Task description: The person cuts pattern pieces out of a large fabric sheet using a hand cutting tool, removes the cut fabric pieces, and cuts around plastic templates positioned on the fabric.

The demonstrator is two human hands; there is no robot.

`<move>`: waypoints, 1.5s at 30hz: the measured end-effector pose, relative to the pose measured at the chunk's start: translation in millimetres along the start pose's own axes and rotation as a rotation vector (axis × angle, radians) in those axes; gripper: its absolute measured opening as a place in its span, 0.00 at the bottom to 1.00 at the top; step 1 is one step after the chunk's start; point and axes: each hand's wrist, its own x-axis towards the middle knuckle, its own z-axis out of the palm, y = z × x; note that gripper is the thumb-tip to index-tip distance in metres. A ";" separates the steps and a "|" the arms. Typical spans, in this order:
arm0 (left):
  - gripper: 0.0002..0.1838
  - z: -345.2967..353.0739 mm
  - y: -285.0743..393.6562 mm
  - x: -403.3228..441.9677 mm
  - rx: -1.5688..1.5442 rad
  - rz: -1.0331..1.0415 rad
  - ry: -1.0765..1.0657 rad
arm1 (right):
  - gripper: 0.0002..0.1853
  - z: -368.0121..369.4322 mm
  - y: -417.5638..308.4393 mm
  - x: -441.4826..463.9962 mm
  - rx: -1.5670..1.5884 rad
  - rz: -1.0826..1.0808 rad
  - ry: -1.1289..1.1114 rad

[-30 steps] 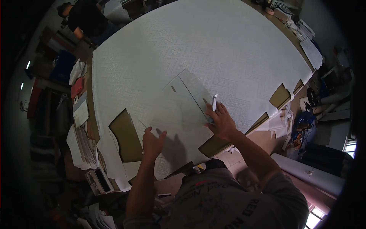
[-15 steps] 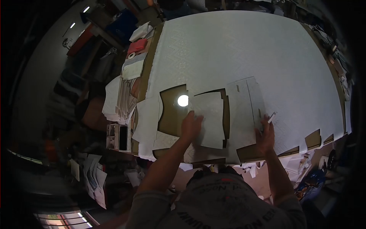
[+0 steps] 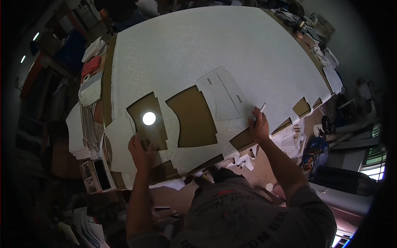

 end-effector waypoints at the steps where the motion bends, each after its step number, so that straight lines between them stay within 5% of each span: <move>1: 0.42 15.3 19.1 -9.5 -0.089 0.044 -0.048 | 0.24 -3.6 3.8 -9.3 -0.048 -0.029 0.039; 3: 0.41 40.6 53.1 -25.3 -0.198 0.075 -0.119 | 0.23 -10.8 13.2 -22.2 -0.087 -0.041 0.049; 5: 0.37 57.6 82.7 -36.6 -0.232 0.316 -0.138 | 0.21 -25.6 18.3 -31.9 -0.092 -0.014 0.045; 11: 0.32 72.5 113.3 -44.8 -0.126 0.378 -0.109 | 0.14 -25.5 19.0 -20.6 -0.126 0.103 0.070; 21: 0.29 71.0 119.8 -46.9 -0.045 0.347 -0.112 | 0.16 -42.2 25.9 -17.5 -0.100 0.027 0.016; 26: 0.24 95.4 130.8 -51.2 -0.073 0.137 0.001 | 0.21 -58.1 51.5 -7.4 0.021 -0.070 -0.166; 29: 0.17 80.8 264.7 -49.2 -0.444 -0.029 -0.217 | 0.24 -79.3 69.5 6.3 0.200 -0.178 -0.281; 33: 0.15 9.0 457.7 -16.1 -1.103 0.182 -0.731 | 0.28 -80.9 105.7 25.3 0.345 -0.320 -0.390; 34: 0.14 -6.5 491.1 -0.4 -1.125 0.434 -0.774 | 0.26 -85.6 107.2 35.8 0.281 -0.254 -0.485; 36: 0.18 -17.4 521.7 -0.9 -1.291 0.405 -0.810 | 0.24 -82.0 109.9 43.1 0.236 -0.208 -0.597; 45: 0.19 2.2 547.0 23.3 -1.198 0.432 -0.887 | 0.16 -12.3 134.9 57.4 0.845 0.832 -0.451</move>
